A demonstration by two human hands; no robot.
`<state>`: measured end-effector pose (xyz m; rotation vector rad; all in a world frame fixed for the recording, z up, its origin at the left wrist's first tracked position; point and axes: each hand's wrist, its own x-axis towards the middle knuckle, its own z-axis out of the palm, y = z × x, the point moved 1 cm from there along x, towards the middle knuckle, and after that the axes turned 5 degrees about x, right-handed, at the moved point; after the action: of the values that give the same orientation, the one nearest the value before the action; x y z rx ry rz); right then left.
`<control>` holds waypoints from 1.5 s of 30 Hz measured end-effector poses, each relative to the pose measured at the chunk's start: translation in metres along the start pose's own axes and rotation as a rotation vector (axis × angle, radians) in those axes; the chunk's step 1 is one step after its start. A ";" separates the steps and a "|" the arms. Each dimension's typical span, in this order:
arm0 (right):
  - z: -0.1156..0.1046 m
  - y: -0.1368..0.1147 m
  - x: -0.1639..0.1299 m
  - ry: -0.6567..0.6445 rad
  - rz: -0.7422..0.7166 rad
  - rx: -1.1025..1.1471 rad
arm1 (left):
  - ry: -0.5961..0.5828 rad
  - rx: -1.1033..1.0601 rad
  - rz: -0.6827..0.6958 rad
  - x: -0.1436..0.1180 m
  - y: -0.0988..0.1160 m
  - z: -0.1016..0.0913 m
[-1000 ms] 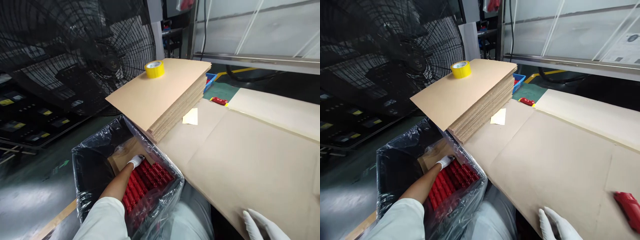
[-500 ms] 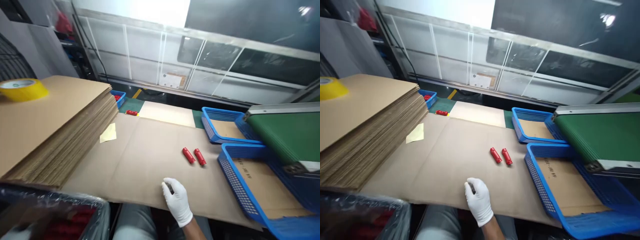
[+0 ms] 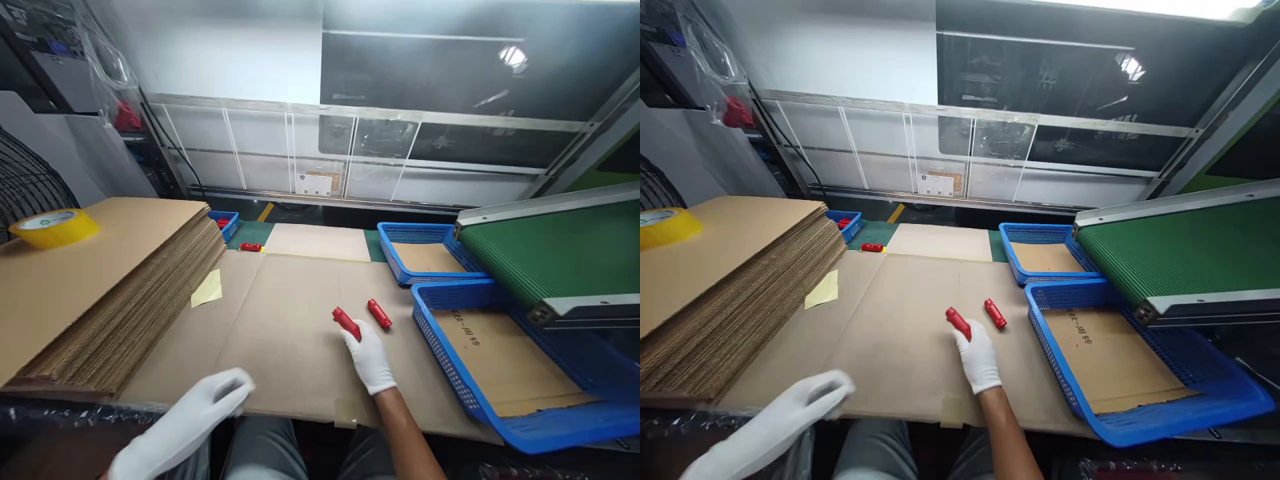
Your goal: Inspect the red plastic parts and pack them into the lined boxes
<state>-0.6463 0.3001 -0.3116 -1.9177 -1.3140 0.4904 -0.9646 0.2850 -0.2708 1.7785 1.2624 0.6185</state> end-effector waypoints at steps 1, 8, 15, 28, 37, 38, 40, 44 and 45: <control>-0.001 -0.004 -0.017 -0.030 -0.050 0.061 | -0.054 -0.023 0.021 0.009 0.013 0.013; -0.010 -0.008 -0.115 0.026 -0.358 0.389 | 0.134 -0.451 0.015 0.039 0.054 0.114; 0.002 0.013 -0.124 -0.155 0.016 0.585 | 0.244 -0.709 -0.294 0.006 0.038 0.146; -0.008 0.008 -0.120 -0.570 0.204 0.773 | 0.276 -0.453 -0.121 -0.001 0.032 0.131; -0.013 0.007 -0.120 -0.370 0.167 0.708 | 0.246 -0.559 0.145 -0.012 0.012 0.139; -0.013 0.006 -0.120 -0.365 0.170 0.706 | 0.247 -0.566 0.151 -0.013 0.011 0.140; -0.015 0.005 -0.120 -0.368 0.181 0.701 | 0.257 -0.575 0.143 -0.014 0.010 0.140; -0.013 0.007 -0.122 -0.368 0.178 0.704 | 0.252 -0.536 0.103 -0.015 0.009 0.139; -0.012 0.007 -0.122 -0.368 0.176 0.706 | 0.248 -0.515 0.100 -0.015 0.009 0.139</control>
<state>-0.6825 0.1829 -0.3212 -1.3802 -0.9904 1.2566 -0.8579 0.2206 -0.3343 1.3666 1.0514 1.1369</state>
